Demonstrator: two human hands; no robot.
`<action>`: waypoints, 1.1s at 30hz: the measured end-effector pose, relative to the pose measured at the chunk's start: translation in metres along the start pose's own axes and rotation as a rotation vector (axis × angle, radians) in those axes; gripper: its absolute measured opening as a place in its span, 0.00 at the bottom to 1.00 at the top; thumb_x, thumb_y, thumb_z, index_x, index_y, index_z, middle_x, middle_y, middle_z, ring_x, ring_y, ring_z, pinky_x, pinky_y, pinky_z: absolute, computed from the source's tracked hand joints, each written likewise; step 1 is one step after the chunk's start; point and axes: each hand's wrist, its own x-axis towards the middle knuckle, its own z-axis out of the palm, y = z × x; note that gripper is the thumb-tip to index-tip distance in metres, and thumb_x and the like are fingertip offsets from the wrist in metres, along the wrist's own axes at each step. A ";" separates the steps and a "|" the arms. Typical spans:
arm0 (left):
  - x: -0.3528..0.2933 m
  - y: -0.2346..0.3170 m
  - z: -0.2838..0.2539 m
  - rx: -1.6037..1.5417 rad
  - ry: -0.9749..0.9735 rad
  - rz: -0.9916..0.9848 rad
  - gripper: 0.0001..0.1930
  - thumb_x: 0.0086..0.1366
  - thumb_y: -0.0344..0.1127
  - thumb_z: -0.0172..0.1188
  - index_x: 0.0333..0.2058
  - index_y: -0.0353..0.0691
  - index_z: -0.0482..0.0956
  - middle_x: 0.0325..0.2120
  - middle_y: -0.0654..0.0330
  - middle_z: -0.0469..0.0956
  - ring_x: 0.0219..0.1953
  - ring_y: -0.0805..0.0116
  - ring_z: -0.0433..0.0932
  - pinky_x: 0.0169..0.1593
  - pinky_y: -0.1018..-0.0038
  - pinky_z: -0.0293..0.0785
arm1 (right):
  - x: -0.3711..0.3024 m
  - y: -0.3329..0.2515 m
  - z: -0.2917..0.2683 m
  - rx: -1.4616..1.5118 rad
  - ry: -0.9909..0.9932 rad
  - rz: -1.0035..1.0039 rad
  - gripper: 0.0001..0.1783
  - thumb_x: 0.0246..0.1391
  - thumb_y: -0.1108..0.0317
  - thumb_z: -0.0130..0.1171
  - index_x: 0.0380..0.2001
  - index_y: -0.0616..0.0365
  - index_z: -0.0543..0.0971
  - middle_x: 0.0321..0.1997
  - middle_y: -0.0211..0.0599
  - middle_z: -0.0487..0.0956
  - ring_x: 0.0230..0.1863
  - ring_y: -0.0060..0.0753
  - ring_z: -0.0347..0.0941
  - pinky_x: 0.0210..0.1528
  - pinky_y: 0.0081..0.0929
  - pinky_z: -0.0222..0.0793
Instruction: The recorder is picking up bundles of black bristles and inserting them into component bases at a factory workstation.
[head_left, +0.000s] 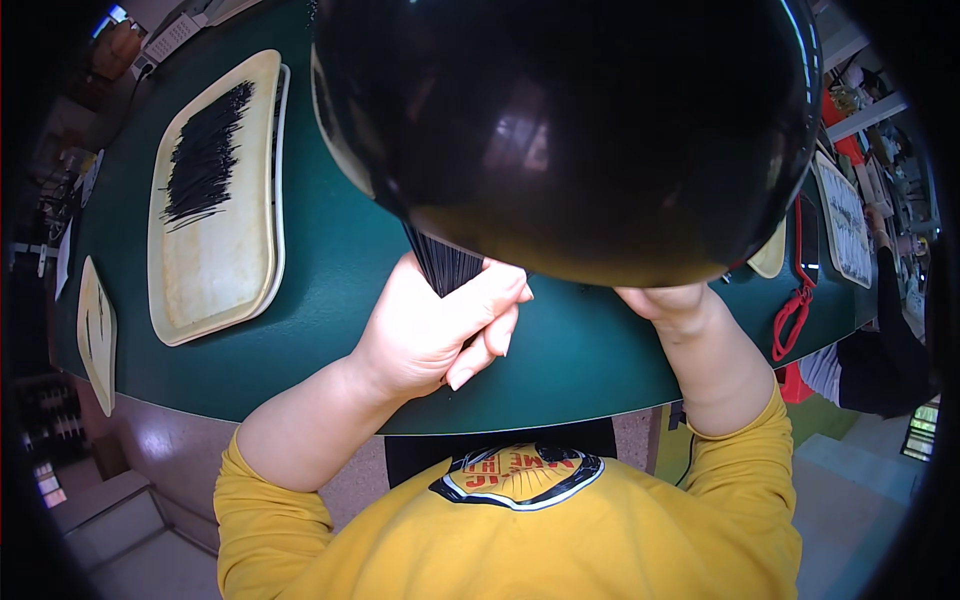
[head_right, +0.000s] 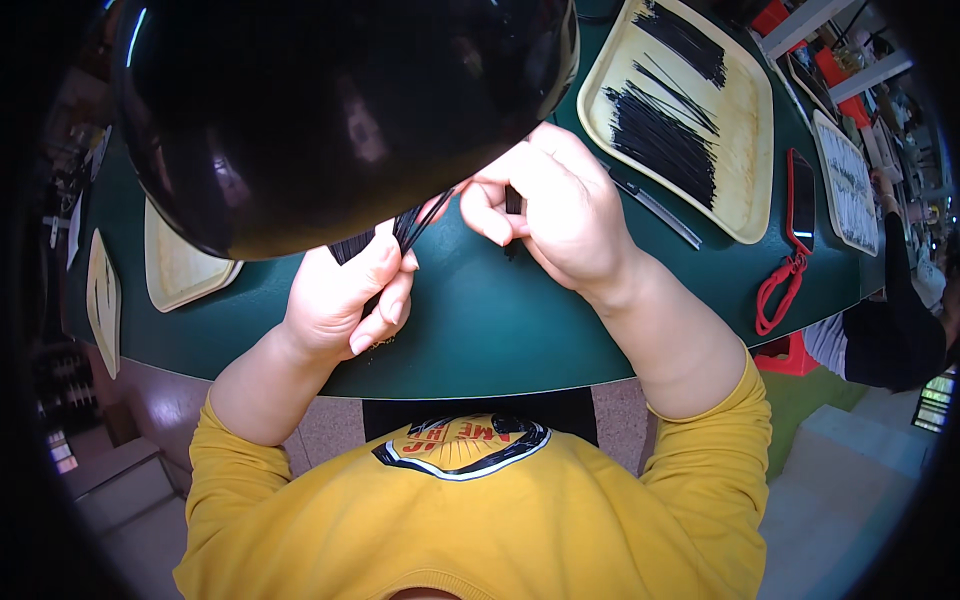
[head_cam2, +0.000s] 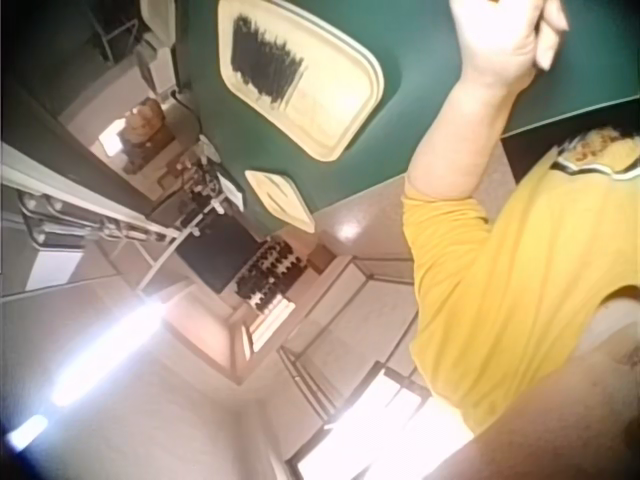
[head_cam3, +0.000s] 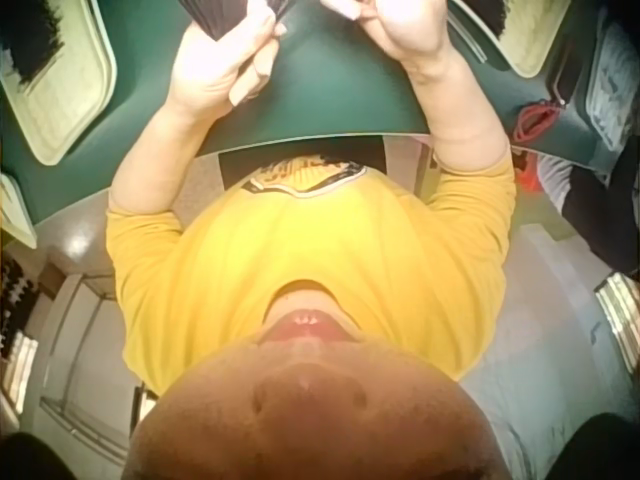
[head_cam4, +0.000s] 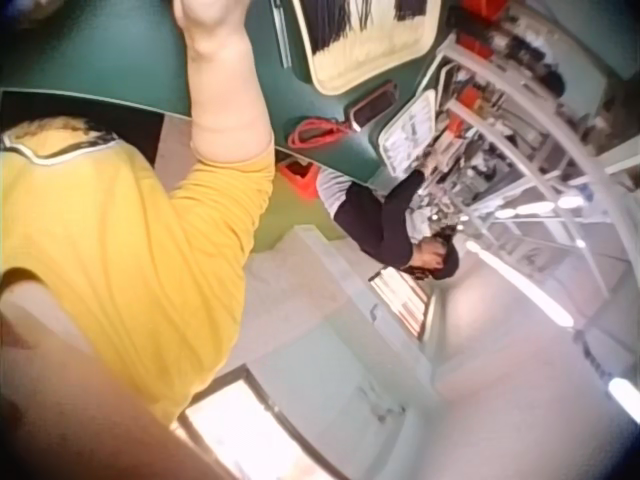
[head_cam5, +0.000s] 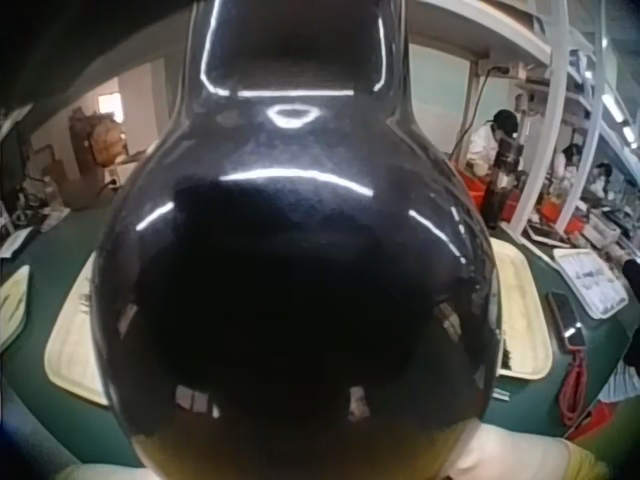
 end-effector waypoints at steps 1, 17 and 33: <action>0.001 0.000 0.000 -0.006 -0.012 0.008 0.07 0.57 0.29 0.45 0.22 0.33 0.67 0.09 0.60 0.67 0.03 0.80 0.58 0.08 0.88 0.53 | -0.001 -0.002 0.001 0.108 0.052 0.061 0.08 0.50 0.74 0.36 0.23 0.65 0.65 0.13 0.37 0.66 0.14 0.16 0.57 0.17 0.10 0.50; 0.000 0.001 0.002 -0.035 -0.005 0.026 0.04 0.56 0.27 0.47 0.23 0.34 0.66 0.11 0.60 0.68 0.04 0.81 0.60 0.08 0.89 0.54 | 0.000 -0.009 -0.001 -0.278 -0.070 -0.071 0.04 0.47 0.78 0.43 0.26 0.65 0.69 0.19 0.34 0.69 0.20 0.16 0.63 0.22 0.10 0.57; 0.001 0.000 0.000 -0.021 0.004 0.029 0.06 0.57 0.28 0.44 0.24 0.32 0.67 0.11 0.58 0.69 0.04 0.80 0.60 0.08 0.88 0.54 | 0.010 -0.016 0.011 0.216 -0.001 0.099 0.10 0.50 0.69 0.43 0.27 0.65 0.72 0.21 0.34 0.72 0.20 0.15 0.64 0.24 0.09 0.59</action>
